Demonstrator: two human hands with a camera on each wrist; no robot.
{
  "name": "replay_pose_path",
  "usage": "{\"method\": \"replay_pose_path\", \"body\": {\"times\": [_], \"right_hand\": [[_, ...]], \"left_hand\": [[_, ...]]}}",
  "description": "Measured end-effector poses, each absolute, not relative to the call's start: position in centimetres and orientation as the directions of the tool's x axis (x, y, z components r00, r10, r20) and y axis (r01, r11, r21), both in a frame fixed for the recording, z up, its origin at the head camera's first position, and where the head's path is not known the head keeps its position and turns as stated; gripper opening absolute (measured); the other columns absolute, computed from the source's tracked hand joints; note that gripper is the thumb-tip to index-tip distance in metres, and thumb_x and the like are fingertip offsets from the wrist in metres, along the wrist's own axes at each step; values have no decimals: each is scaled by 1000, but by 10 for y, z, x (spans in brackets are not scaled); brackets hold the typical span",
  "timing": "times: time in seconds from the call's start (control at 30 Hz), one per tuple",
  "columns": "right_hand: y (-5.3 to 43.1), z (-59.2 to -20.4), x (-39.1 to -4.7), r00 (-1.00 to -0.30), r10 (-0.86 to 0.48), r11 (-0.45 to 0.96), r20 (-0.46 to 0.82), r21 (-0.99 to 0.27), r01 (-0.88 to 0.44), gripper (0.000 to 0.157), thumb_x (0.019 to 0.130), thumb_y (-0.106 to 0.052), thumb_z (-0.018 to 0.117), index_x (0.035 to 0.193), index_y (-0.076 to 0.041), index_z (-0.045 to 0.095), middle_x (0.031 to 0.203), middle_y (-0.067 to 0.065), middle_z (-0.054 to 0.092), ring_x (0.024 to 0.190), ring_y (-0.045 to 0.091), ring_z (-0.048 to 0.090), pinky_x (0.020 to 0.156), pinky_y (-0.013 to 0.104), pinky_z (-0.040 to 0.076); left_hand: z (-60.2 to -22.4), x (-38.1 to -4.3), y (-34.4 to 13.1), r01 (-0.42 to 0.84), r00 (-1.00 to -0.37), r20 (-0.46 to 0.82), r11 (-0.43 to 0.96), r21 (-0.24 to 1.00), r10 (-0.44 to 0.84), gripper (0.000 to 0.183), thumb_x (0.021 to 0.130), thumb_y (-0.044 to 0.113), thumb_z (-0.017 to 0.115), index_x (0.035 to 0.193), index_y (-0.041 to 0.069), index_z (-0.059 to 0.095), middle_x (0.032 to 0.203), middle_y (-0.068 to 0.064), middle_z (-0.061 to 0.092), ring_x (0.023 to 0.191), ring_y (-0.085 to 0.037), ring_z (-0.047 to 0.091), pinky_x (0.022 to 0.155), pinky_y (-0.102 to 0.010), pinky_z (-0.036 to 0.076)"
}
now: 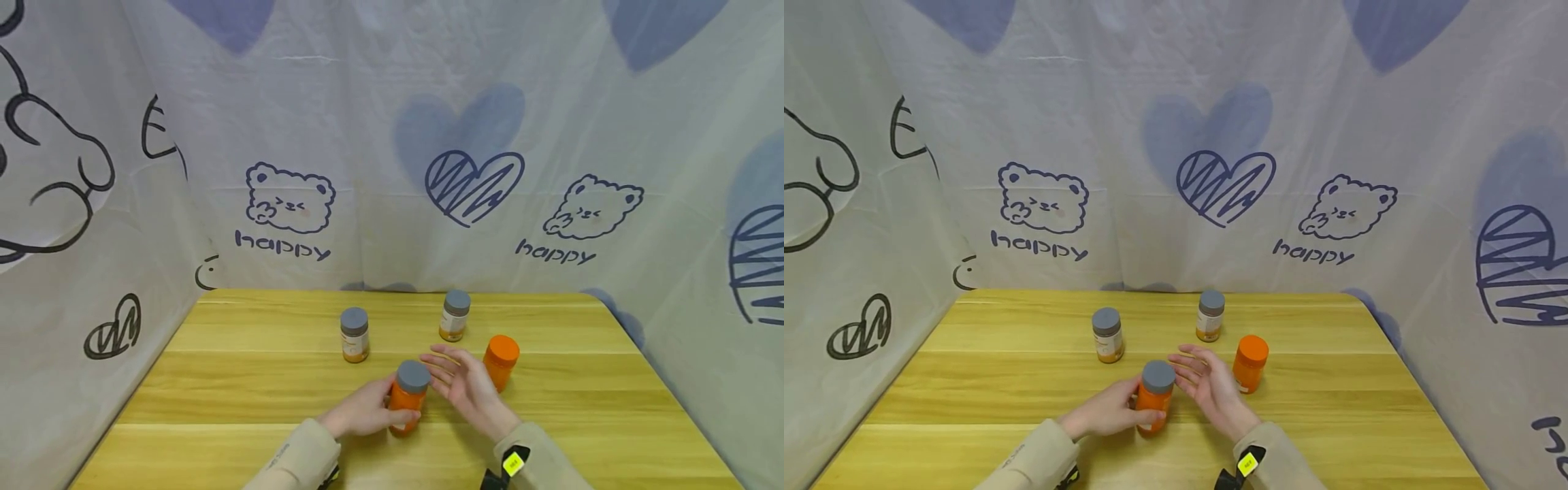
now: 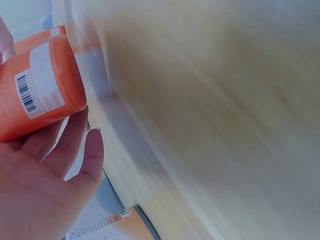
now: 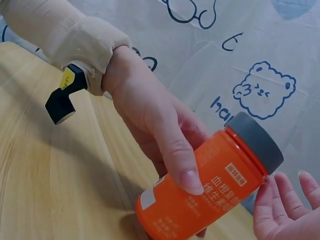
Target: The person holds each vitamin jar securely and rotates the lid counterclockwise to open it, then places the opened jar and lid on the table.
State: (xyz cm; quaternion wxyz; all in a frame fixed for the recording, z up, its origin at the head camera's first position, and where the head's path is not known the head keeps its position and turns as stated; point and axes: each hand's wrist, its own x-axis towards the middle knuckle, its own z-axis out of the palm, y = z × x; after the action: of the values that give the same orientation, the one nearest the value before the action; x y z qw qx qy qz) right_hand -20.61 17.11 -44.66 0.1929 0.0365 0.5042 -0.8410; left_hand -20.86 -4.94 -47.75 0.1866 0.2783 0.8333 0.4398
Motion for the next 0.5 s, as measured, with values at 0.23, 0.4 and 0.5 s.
{"method": "replay_pose_path", "body": {"times": [0.23,0.4,0.5], "right_hand": [[167,-446,-206,-922,-309,-354,-234,-871,340,26,107,-24,38,122,-15,57,116,-3,66,108,12,63,95,27,50],[163,-444,-204,-930,-290,-288,-226,-906,310,26,106,-24,39,122,-15,57,116,-4,62,105,10,61,90,26,48],[158,-443,-204,-940,-268,-244,-211,-929,278,26,104,-23,41,121,-13,59,112,-5,61,101,10,59,87,26,47]], "left_hand": [[-475,-208,-51,405,-799,15,520,753,601,59,92,46,69,138,14,51,121,-4,69,103,-11,66,89,-31,54],[-473,-206,-50,446,-810,84,516,731,580,43,90,41,71,123,19,56,103,3,66,82,-3,59,74,-23,50],[-472,-205,-50,447,-824,111,517,730,556,39,88,38,72,118,20,55,98,4,62,78,-3,57,70,-23,48]]}}
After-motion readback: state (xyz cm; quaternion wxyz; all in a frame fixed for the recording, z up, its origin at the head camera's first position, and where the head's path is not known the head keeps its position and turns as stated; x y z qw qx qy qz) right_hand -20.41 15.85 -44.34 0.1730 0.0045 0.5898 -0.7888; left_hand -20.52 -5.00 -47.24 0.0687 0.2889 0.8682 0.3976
